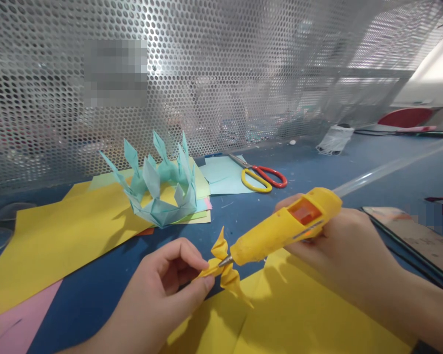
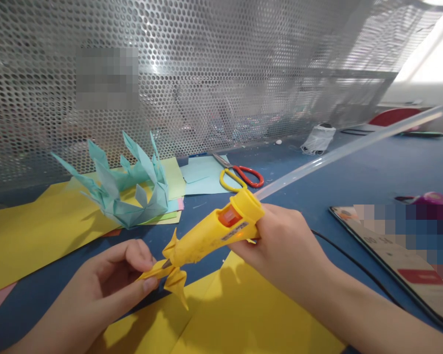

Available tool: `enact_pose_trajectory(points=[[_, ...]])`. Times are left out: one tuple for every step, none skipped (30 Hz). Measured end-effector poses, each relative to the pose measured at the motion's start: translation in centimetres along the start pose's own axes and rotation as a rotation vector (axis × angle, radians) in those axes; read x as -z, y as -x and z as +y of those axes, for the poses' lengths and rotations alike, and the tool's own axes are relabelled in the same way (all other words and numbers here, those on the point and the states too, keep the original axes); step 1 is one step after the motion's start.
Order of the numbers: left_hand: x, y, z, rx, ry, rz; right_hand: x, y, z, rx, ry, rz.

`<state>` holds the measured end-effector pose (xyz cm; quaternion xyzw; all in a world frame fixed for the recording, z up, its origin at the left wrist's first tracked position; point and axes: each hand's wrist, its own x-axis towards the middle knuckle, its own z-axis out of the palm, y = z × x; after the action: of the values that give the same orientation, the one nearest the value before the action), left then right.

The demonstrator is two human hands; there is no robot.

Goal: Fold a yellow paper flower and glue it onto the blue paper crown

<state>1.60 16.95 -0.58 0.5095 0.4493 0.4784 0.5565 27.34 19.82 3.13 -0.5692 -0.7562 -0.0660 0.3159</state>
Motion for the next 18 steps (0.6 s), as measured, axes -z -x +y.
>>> enact_pose_trajectory(points=[[-0.1, -0.1, 0.2, 0.009, -0.005, 0.004, 0.0, 0.0, 0.0, 0.021, 0.004, 0.004], [-0.2, -0.2, 0.5, 0.020, -0.008, 0.010, -0.1, 0.0, 0.0, 0.043, 0.011, 0.009], [-0.4, -0.2, 0.8, 0.030, -0.011, 0.017, -0.1, 0.0, 0.0, 0.066, 0.019, 0.013], [-0.5, -0.3, 1.2, 0.047, -0.015, 0.023, -0.1, 0.0, 0.0, 0.087, 0.026, 0.018], [-0.6, -0.4, 1.5, 0.061, -0.019, 0.029, -0.1, 0.0, 0.1, 0.107, 0.034, 0.021], [-0.7, -0.4, 1.8, 0.075, -0.024, 0.031, -0.1, -0.1, 0.1, 0.126, 0.042, 0.034], [-0.7, -0.4, 2.0, 0.085, -0.029, 0.029, 0.0, -0.1, 0.1, 0.144, 0.051, 0.041], [-0.7, -0.3, 2.1, 0.096, -0.035, 0.029, 0.0, -0.2, 0.2, 0.161, 0.058, 0.056], [-0.7, -0.2, 2.2, 0.103, -0.040, 0.027, 0.0, -0.2, 0.3, 0.178, 0.065, 0.071], [-0.6, -0.2, 2.1, 0.109, -0.043, 0.027, 0.1, -0.2, 0.4, 0.194, 0.070, 0.085], [-0.5, -0.1, 2.1, 0.115, -0.047, 0.029, 0.1, -0.3, 0.5, 0.210, 0.073, 0.097], [-0.4, 0.0, 1.9, 0.124, -0.052, 0.031, 0.1, -0.3, 0.5, 0.224, 0.076, 0.107], [-0.2, 0.1, 1.8, 0.128, -0.054, 0.030, 0.0, -0.2, 0.6, 0.235, 0.079, 0.116], [-0.1, 0.2, 1.7, 0.134, -0.057, 0.025, 0.0, -0.2, 0.6, 0.244, 0.083, 0.124], [0.0, 0.2, 1.6, 0.137, -0.059, 0.019, 0.0, -0.2, 0.6, 0.251, 0.086, 0.128], [0.1, 0.2, 1.5, 0.140, -0.061, 0.016, -0.1, -0.2, 0.5, 0.255, 0.090, 0.133], [0.2, 0.2, 1.4, 0.142, -0.062, 0.011, -0.1, -0.3, 0.5, 0.258, 0.093, 0.136], [0.2, 0.2, 1.4, 0.144, -0.062, 0.011, -0.1, -0.3, 0.5, 0.262, 0.096, 0.134]])
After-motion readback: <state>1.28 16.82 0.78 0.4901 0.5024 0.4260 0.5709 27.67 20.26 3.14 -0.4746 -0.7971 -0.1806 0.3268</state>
